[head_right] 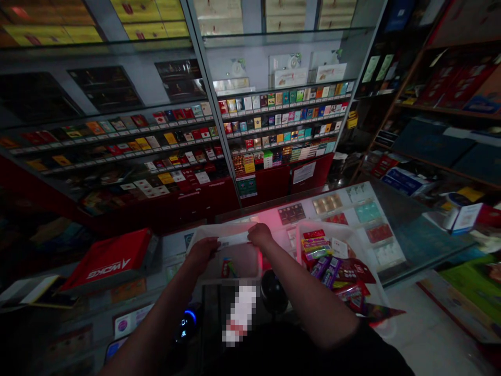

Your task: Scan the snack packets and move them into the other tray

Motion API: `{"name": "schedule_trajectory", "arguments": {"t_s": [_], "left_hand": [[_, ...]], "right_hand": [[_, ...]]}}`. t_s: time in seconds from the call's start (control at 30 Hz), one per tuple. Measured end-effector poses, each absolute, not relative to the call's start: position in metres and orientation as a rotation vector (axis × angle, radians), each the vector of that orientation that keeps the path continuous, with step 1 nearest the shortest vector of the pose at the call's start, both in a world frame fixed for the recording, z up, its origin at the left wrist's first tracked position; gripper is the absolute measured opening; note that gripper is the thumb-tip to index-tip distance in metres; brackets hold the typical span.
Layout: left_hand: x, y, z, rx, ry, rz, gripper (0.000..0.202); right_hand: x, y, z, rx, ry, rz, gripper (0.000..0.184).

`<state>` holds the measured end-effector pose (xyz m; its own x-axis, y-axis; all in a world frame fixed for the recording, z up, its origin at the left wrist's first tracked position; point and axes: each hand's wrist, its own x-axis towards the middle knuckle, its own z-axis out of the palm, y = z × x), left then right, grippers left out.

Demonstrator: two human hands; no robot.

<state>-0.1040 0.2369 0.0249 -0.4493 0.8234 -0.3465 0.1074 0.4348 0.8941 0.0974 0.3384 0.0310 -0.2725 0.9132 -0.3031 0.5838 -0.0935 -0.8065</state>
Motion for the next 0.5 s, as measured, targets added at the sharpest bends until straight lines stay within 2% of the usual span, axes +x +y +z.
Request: {"name": "schedule_trajectory", "arguments": {"t_s": [0.2, 0.33, 0.5], "left_hand": [[-0.064, 0.246, 0.044, 0.796, 1.682, 1.156, 0.033], [-0.036, 0.252, 0.05, 0.878, 1.64, 1.114, 0.032], [-0.008, 0.259, 0.045, 0.923, 1.618, 1.054, 0.03]], "right_hand": [[0.154, 0.336, 0.033, -1.615, -1.277, 1.496, 0.03], [0.19, 0.329, 0.031, -1.581, -1.207, 1.495, 0.028], [0.226, 0.317, 0.025, -1.569, -1.271, 1.335, 0.022]]}}
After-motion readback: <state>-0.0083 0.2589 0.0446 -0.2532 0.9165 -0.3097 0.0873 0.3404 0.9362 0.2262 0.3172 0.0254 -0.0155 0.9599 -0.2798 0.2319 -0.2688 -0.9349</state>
